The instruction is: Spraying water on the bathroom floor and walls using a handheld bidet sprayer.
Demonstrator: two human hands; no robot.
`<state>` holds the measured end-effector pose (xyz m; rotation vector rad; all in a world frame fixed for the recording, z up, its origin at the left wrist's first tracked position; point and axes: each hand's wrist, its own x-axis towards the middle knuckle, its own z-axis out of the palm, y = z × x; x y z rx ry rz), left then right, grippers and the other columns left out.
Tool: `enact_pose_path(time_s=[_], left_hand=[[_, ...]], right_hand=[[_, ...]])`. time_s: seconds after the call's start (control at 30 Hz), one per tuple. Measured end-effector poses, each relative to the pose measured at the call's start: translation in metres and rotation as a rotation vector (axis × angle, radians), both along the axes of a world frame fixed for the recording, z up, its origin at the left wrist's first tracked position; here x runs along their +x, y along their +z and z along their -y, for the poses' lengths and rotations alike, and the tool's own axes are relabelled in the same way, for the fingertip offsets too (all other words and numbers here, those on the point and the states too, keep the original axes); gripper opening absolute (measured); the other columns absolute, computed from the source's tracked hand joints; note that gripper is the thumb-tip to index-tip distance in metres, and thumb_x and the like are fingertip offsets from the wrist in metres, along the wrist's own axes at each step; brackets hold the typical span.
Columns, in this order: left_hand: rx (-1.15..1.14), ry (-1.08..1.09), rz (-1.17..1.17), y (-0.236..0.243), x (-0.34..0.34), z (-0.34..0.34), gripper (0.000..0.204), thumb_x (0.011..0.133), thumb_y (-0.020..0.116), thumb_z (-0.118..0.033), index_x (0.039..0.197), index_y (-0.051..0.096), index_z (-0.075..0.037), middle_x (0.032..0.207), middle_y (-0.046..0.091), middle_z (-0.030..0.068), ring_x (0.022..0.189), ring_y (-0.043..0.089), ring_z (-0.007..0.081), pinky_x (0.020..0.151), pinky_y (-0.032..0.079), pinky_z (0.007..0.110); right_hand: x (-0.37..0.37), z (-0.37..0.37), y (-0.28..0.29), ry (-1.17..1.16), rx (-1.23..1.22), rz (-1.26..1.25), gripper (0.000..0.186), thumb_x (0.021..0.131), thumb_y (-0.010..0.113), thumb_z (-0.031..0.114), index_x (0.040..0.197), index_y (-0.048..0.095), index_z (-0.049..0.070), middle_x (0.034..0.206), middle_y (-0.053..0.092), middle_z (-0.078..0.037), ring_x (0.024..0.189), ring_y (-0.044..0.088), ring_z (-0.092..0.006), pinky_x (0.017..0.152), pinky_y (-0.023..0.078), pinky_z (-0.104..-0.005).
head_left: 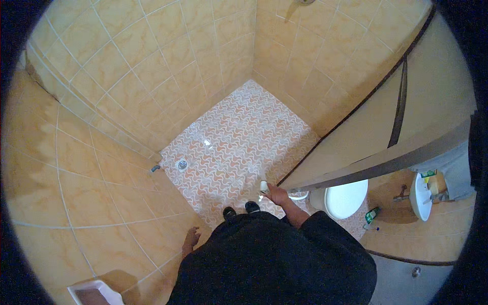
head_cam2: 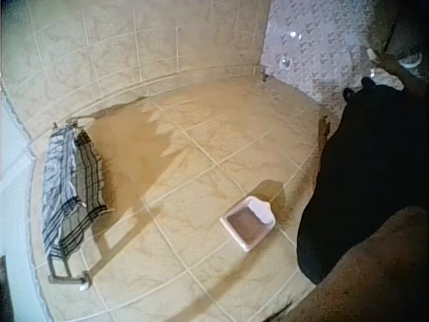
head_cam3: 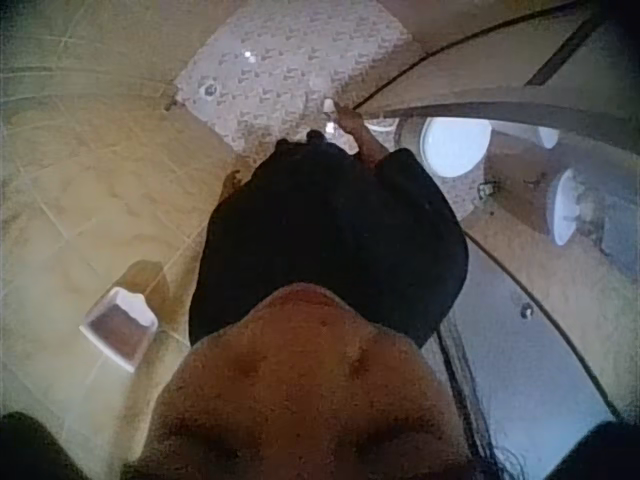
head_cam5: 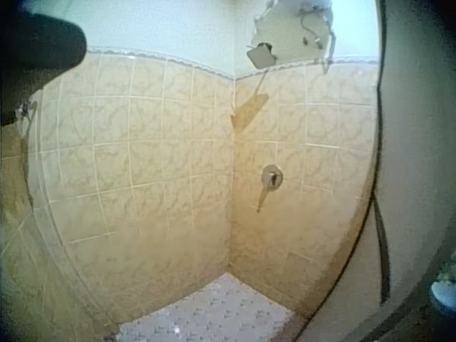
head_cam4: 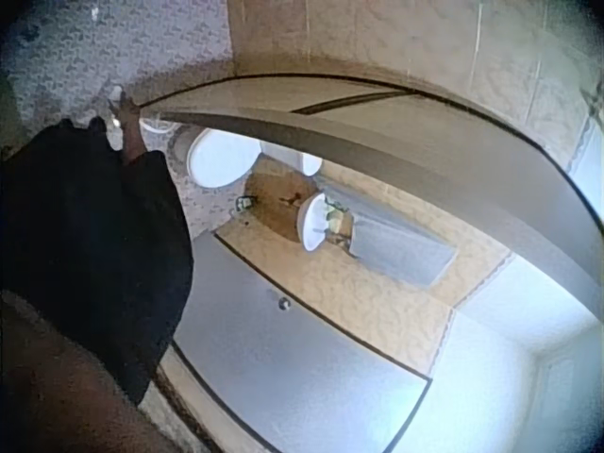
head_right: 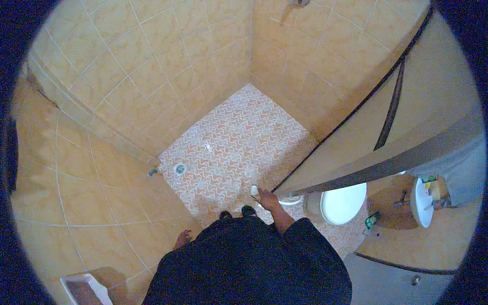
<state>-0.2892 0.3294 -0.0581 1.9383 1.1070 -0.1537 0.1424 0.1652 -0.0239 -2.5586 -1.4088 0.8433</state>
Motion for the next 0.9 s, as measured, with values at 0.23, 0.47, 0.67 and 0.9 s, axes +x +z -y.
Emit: enact_pose_path(time_s=[0.23, 0.47, 0.67, 0.9], left_hand=[[-0.093, 0.097, -0.141, 0.039, 0.022, 0.001, 0.036, 0.069, 0.058, -0.014, 0.102, 0.047, -0.006, 0.099, 0.049, 0.0168, 0.089, 0.050, 0.0276, 0.075, 0.042, 0.035], [0.040, -0.022, -0.067, 0.017, 0.008, 0.004, 0.036, 0.069, 0.057, -0.015, 0.103, 0.047, -0.007, 0.098, 0.049, 0.0170, 0.088, 0.049, 0.0304, 0.078, 0.039, 0.036], [-0.014, 0.033, -0.079, 0.013, 0.006, 0.008, 0.037, 0.070, 0.057, -0.016, 0.104, 0.046, -0.007, 0.098, 0.049, 0.0171, 0.092, 0.046, 0.0304, 0.078, 0.038, 0.037], [0.017, -0.002, -0.065, 0.015, 0.005, 0.008, 0.037, 0.069, 0.057, -0.015, 0.104, 0.046, -0.008, 0.094, 0.050, 0.0178, 0.088, 0.048, 0.0313, 0.077, 0.039, 0.037]], right_hand=[[0.002, 0.003, 0.006, 0.011, -0.017, -0.005, 0.059, 0.075, 0.042, 0.046, 0.116, 0.028, 0.006, 0.102, 0.047, -0.018, 0.090, 0.049, -0.0326, 0.071, 0.041, -0.0428], [-0.002, -0.004, 0.037, -0.027, -0.048, -0.090, 0.062, 0.074, 0.043, 0.049, 0.116, 0.031, 0.004, 0.096, 0.051, -0.020, 0.088, 0.050, -0.0332, 0.074, 0.041, -0.0419], [-0.001, -0.003, 0.031, 0.012, -0.054, -0.107, 0.064, 0.074, 0.041, 0.050, 0.117, 0.027, 0.005, 0.099, 0.048, -0.022, 0.090, 0.048, -0.0351, 0.074, 0.040, -0.0427], [-0.001, 0.002, 0.014, 0.052, -0.061, -0.083, 0.066, 0.075, 0.039, 0.051, 0.119, 0.025, 0.005, 0.102, 0.047, -0.022, 0.091, 0.048, -0.0348, 0.075, 0.039, -0.0426]])
